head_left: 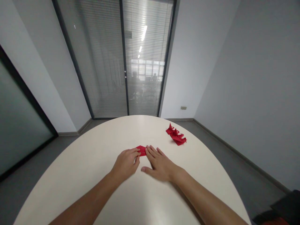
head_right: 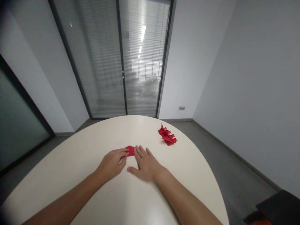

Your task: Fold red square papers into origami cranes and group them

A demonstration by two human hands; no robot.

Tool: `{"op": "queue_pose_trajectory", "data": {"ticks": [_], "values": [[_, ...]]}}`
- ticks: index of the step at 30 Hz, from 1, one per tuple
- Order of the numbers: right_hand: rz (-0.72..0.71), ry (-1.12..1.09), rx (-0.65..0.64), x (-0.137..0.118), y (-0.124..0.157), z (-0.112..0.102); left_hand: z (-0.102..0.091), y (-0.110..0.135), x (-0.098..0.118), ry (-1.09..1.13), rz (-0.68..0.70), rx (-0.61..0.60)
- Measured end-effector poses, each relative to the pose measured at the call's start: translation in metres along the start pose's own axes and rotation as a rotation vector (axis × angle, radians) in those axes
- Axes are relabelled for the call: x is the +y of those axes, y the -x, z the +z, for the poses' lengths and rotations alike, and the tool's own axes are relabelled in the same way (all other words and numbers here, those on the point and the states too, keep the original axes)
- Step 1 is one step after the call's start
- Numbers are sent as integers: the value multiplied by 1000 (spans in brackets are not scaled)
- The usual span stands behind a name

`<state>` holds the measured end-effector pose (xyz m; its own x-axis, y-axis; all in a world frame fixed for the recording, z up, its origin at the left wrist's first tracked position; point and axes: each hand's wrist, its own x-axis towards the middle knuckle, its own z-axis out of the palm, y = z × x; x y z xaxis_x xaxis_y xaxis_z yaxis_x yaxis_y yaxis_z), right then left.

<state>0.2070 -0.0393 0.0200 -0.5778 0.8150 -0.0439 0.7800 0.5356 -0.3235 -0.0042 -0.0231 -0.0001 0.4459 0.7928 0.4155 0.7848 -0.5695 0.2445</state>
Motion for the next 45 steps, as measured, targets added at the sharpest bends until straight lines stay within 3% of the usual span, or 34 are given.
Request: {"op": "queue_pose_trajectory", "data": {"ticks": [7, 12, 16, 19, 29, 45], "values": [[98, 65, -30, 7, 5, -11, 0, 0, 0, -55, 58, 39], [-109, 110, 99, 10, 6, -18, 4, 0, -3, -94, 17, 94], [-275, 113, 192, 11, 3, -21, 2, 0, -4, -65, -26, 61], [-319, 78, 237, 12, 0, -21, 0, 1, -2, -31, -56, 28], [-247, -26, 368, 17, -11, -6, 0, 1, 5, -27, -116, 22], [-327, -45, 332, 10, -12, -8, -7, 0, 11, -39, -123, 9]]}}
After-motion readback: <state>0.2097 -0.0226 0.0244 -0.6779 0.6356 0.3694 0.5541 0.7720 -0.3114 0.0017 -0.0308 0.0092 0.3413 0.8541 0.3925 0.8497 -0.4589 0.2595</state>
